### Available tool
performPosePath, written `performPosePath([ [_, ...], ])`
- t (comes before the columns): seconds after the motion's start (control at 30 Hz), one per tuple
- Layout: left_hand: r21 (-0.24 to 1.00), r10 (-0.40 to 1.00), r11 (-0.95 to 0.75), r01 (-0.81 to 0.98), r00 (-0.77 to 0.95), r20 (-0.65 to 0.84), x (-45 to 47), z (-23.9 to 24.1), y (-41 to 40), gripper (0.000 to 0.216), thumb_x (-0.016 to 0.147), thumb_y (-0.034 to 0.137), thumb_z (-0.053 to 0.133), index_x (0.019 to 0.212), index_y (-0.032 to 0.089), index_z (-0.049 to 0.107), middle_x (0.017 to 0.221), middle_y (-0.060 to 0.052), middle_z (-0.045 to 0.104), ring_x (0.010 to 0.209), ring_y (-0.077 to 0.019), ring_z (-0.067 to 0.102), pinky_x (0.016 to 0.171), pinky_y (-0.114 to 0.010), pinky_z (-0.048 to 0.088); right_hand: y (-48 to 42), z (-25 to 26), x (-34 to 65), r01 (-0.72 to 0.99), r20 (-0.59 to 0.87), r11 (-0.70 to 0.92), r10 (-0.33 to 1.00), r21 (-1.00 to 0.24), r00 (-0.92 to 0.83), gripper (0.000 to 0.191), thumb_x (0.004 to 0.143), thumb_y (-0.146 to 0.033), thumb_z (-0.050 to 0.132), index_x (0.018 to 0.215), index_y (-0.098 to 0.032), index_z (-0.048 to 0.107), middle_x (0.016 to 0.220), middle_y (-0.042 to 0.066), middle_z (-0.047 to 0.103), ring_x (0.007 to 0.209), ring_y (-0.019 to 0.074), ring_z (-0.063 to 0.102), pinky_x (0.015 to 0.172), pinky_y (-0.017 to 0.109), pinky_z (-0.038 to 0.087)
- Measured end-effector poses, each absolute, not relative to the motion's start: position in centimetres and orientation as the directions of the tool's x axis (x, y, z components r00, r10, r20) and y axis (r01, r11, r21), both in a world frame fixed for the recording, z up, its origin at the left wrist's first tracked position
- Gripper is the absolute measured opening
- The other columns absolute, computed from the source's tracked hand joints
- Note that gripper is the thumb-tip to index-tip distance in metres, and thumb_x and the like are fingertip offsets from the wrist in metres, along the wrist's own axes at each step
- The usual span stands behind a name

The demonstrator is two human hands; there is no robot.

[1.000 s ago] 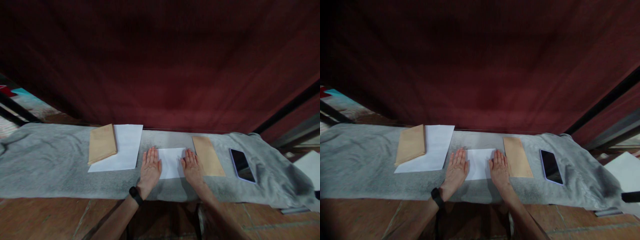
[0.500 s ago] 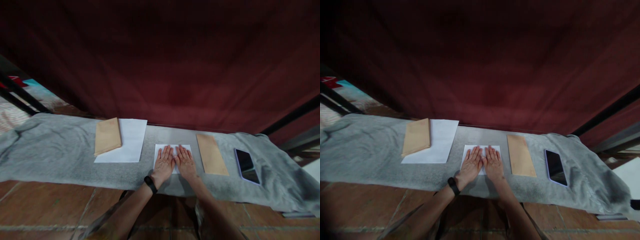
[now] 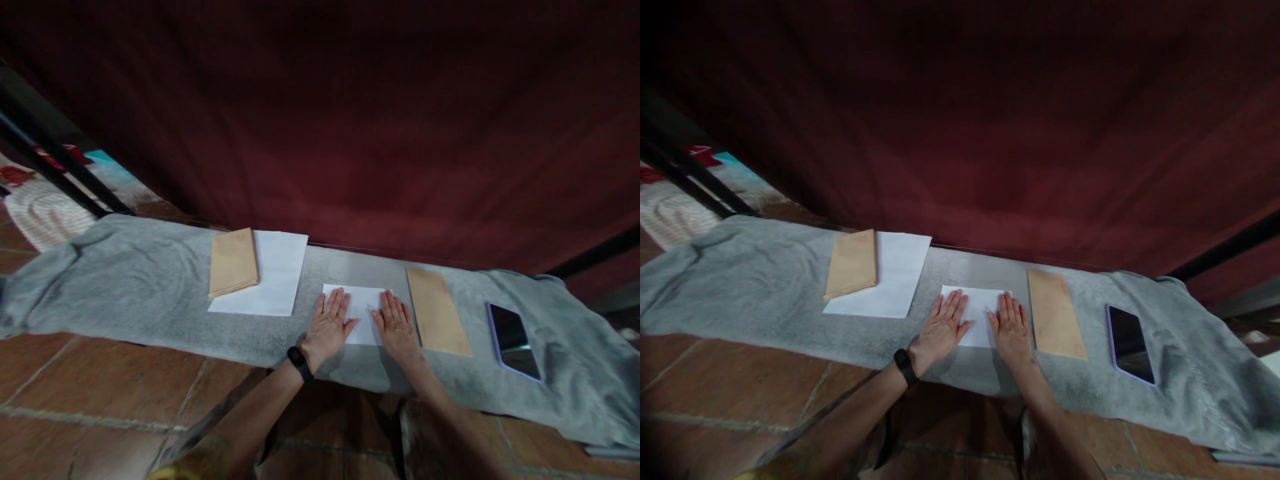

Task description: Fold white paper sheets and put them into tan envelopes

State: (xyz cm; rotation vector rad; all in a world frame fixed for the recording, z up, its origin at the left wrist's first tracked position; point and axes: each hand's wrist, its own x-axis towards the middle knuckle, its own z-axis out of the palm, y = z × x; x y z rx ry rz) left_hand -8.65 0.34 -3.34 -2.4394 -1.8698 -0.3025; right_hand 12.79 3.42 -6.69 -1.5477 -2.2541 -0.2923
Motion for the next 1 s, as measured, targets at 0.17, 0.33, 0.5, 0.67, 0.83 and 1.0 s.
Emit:
performPosePath([
  [0.17,0.069,0.956,-0.254,0.965,0.239,0.172,-9.2,-3.1,0.0,0.067,0.103,0.055,0.026,0.154,0.014,0.035,0.164,-0.013,0.029,0.153,-0.0259,0.022,0.124,-0.051,0.020,3.1,-6.9,13.6,0.932,0.454,0.357,0.841,-0.055,-0.295,0.063,0.107,-0.046,0.025,0.157,-0.008,0.030,0.154,0.021,0.045,0.141,0.0308,0.044,0.114,0.048,0.035],
  [0.33,0.067,0.967,-0.217,0.974,0.206,0.150,-10.0,-2.9,-0.6,0.066,0.104,0.053,0.025,0.154,0.012,0.036,0.163,-0.013,0.031,0.153,-0.0243,0.024,0.124,-0.047,0.021,2.4,-6.8,13.8,0.948,0.486,0.311,0.840,-0.067,-0.241,0.065,0.106,-0.048,0.032,0.156,-0.006,0.031,0.151,0.023,0.047,0.138,0.0334,0.048,0.112,0.050,0.038],
  [0.5,0.043,0.976,-0.127,0.991,0.117,0.184,-10.3,-2.9,-1.5,0.062,0.105,0.044,0.026,0.153,0.006,0.035,0.161,-0.017,0.032,0.151,-0.0269,0.029,0.124,-0.048,0.022,1.5,-5.8,12.8,0.949,0.506,0.298,0.837,-0.105,-0.207,0.066,0.106,-0.042,0.034,0.159,-0.005,0.021,0.154,0.025,0.043,0.142,0.0346,0.044,0.113,0.052,0.039],
  [0.67,0.067,0.943,-0.238,0.969,0.213,0.257,-8.6,-3.2,-2.2,0.058,0.104,0.035,0.030,0.155,0.009,0.031,0.163,-0.015,0.031,0.152,-0.0251,0.025,0.125,-0.048,0.022,-0.3,-5.1,10.0,0.855,0.431,0.496,0.811,-0.149,-0.395,0.062,0.107,-0.032,0.031,0.162,-0.012,0.010,0.159,0.017,0.037,0.148,0.0274,0.036,0.116,0.048,0.038],
  [0.83,0.096,0.919,-0.342,0.935,0.311,0.244,-7.6,-3.6,-2.8,0.056,0.103,0.030,0.031,0.155,0.010,0.030,0.162,-0.013,0.033,0.152,-0.0227,0.027,0.124,-0.046,0.024,-1.4,-5.4,9.4,0.833,0.411,0.535,0.797,-0.140,-0.443,0.062,0.106,-0.033,0.034,0.161,-0.013,0.015,0.159,0.016,0.039,0.146,0.0257,0.038,0.120,0.048,0.034],
  [1.0,0.105,0.932,-0.282,0.954,0.247,0.264,-9.0,-4.0,-3.0,0.058,0.104,0.037,0.032,0.156,0.011,0.030,0.161,-0.014,0.035,0.151,-0.0231,0.028,0.124,-0.046,0.025,-1.3,-5.4,10.8,0.861,0.413,0.496,0.812,-0.114,-0.413,0.061,0.106,-0.035,0.038,0.160,-0.014,0.021,0.159,0.014,0.039,0.147,0.0258,0.038,0.121,0.048,0.031],
])
